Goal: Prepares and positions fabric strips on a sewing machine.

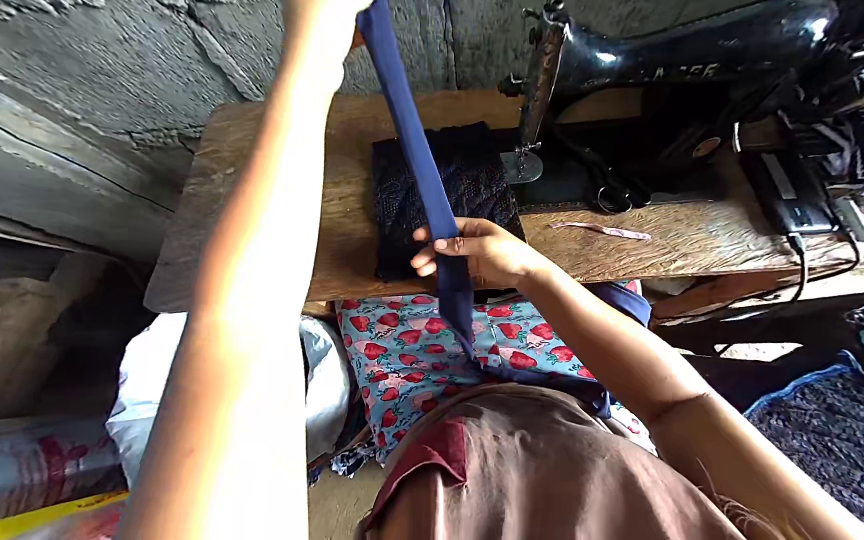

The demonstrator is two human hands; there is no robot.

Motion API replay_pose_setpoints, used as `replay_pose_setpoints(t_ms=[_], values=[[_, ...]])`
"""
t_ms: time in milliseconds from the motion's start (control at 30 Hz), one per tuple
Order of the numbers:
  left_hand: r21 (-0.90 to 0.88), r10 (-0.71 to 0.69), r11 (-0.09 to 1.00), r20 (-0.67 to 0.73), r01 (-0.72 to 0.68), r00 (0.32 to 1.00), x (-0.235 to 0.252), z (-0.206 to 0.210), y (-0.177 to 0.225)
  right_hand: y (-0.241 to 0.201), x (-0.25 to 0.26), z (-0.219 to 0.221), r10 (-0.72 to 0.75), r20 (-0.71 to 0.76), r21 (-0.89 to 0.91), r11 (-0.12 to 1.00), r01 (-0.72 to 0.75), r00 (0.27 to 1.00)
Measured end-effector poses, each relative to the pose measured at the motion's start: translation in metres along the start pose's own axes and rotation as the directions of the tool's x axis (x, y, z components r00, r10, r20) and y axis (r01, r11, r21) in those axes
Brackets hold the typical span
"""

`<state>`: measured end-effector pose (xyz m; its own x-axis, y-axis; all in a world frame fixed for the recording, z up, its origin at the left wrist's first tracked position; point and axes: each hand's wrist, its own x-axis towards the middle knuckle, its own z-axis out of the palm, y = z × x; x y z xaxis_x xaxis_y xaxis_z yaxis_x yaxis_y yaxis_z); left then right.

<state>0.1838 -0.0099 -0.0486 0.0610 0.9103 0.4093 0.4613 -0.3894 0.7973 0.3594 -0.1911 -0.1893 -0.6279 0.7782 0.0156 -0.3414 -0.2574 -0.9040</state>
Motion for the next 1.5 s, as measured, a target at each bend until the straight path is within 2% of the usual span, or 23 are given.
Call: replay_pose_setpoints(t_ms=[33,67,100,133,200,233,267,333,367,467,533,633,733,833,933,1100,1300,1500], values=[[0.198,-0.01,0.98,0.005,0.009,1.0,0.007,-0.008,-0.022,0.004,-0.005,0.002,0.021,0.018,0.076,0.997,-0.022,1.0],[0.422,-0.034,0.907,0.043,0.013,0.998,0.008,-0.015,-0.039,0.008,-0.01,0.004,0.027,0.021,0.137,0.99,-0.03,0.999],[0.586,-0.12,0.809,0.093,0.043,0.988,-0.003,-0.021,-0.044,0.013,-0.017,0.005,0.023,0.02,0.172,0.985,-0.026,1.0],[0.659,-0.195,0.75,0.125,0.066,0.973,-0.024,-0.025,-0.04,0.017,-0.026,0.006,0.02,0.006,0.183,0.983,-0.021,1.0],[0.643,-0.28,0.761,0.203,0.087,0.938,-0.098,-0.031,-0.016,0.025,-0.046,0.006,0.035,-0.003,0.192,0.981,-0.033,0.999],[0.57,-0.343,0.814,0.316,0.112,0.884,-0.145,-0.034,-0.006,0.031,-0.056,0.005,0.043,0.013,0.199,0.979,-0.044,0.999],[0.461,-0.403,0.87,0.462,0.175,0.79,-0.193,-0.036,-0.006,0.038,-0.067,0.004,0.057,0.024,0.215,0.975,-0.061,0.998],[0.284,-0.443,0.894,0.677,0.347,0.588,-0.264,-0.026,-0.032,0.051,-0.086,0.003,0.102,0.015,0.215,0.971,-0.103,0.995],[0.186,-0.427,0.88,0.71,0.437,0.56,-0.291,-0.016,-0.045,0.059,-0.094,0.003,0.128,0.02,0.201,0.971,-0.129,0.992],[-0.251,-0.391,0.745,0.586,0.618,0.71,-0.347,0.026,-0.061,0.08,-0.11,0.008,0.23,0.015,0.127,0.965,-0.23,0.973],[-0.443,-0.41,0.609,0.535,0.658,0.739,-0.359,0.047,-0.057,0.087,-0.117,0.016,0.308,-0.071,0.034,0.951,-0.306,0.949],[-0.538,-0.492,0.444,0.522,0.717,0.697,-0.359,0.057,-0.044,0.099,-0.129,0.026,0.323,-0.174,-0.036,0.942,-0.334,0.93],[-0.577,-0.558,0.313,0.532,0.755,0.637,-0.356,0.056,-0.029,0.102,-0.143,0.027,0.241,-0.173,-0.082,0.963,-0.257,0.955],[-0.644,-0.492,0.246,0.561,0.724,0.666,-0.35,0.047,-0.014,0.098,-0.157,0.027,0.148,-0.135,-0.163,0.972,-0.169,0.98],[-0.705,-0.412,0.292,0.518,0.647,0.75,-0.328,0.035,-0.005,0.096,-0.167,0.027,0.1,-0.121,-0.193,0.974,-0.123,0.988],[-0.663,-0.39,0.51,0.389,0.548,0.834,-0.264,0.01,0.009,0.097,-0.174,0.021,0.077,-0.139,-0.187,0.977,-0.103,0.987],[-0.599,-0.57,0.551,0.239,0.582,0.786,-0.182,-0.018,0.001,0.098,-0.185,0.011,0.108,-0.172,-0.2,0.969,-0.142,0.979],[-0.612,-0.543,0.627,0.099,0.481,0.834,-0.138,-0.025,0.001,0.1,-0.193,0.01,0.185,-0.206,-0.208,0.951,-0.228,0.961]])
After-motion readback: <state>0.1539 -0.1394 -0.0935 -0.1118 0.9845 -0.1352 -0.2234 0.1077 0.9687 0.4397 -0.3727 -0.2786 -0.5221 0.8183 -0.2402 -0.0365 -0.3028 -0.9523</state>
